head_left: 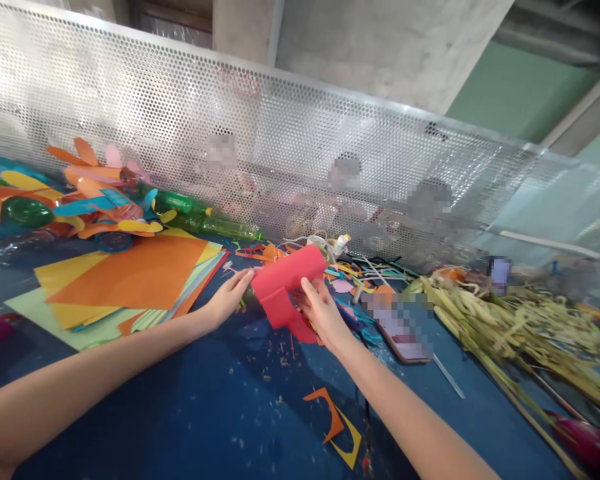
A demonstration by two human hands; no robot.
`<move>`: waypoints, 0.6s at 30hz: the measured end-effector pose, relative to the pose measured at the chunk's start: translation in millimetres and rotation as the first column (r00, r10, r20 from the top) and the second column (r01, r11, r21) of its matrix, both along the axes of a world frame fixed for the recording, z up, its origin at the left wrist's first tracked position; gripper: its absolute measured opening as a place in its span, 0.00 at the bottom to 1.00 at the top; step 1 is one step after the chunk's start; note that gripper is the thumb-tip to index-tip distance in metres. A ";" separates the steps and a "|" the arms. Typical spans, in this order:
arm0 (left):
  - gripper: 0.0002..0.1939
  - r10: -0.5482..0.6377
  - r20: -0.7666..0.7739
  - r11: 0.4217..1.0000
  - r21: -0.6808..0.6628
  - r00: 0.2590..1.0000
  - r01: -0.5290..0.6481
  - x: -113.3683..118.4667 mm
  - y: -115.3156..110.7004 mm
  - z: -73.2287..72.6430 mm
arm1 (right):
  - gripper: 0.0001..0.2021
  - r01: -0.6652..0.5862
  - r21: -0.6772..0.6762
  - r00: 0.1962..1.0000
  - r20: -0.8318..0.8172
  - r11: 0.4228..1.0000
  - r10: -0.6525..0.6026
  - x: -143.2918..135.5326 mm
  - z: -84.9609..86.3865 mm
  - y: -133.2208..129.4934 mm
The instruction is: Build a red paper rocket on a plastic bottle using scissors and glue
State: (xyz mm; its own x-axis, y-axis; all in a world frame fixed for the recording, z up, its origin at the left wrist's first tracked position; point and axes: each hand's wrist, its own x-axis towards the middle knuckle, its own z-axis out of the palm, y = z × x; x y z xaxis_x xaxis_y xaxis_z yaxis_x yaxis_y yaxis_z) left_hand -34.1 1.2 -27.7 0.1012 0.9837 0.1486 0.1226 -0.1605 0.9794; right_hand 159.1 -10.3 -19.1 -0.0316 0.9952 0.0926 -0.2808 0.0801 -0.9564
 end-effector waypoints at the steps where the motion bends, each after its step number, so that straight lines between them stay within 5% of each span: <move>1: 0.21 -0.046 0.018 0.999 0.027 0.999 0.046 1.6 -3.2 1.7 | 0.16 0.006 -0.016 0.998 -0.060 1.000 -0.007 1.0 1.8 -0.6; 5: 0.20 -0.352 0.160 0.932 -0.034 0.922 0.361 4.7 -8.9 2.8 | 0.15 -0.012 -0.125 0.990 -0.138 0.992 -0.006 7.2 7.7 0.8; 8: 0.24 -0.461 0.330 0.837 -0.148 0.824 0.527 5.3 -6.2 -0.6 | 0.14 -0.159 -0.235 0.986 -0.082 0.959 0.143 11.2 11.2 -0.4; 15: 0.30 -0.405 0.472 0.838 -0.150 0.783 0.525 -2.1 -1.6 9.7 | 0.17 -0.397 -0.333 0.860 0.190 0.856 0.473 17.6 14.2 -13.5; 18: 0.32 -0.447 0.448 0.813 -0.158 0.774 0.560 -9.0 0.0 17.4 | 0.17 -0.350 -0.243 0.821 0.384 0.905 0.421 16.4 14.8 -13.1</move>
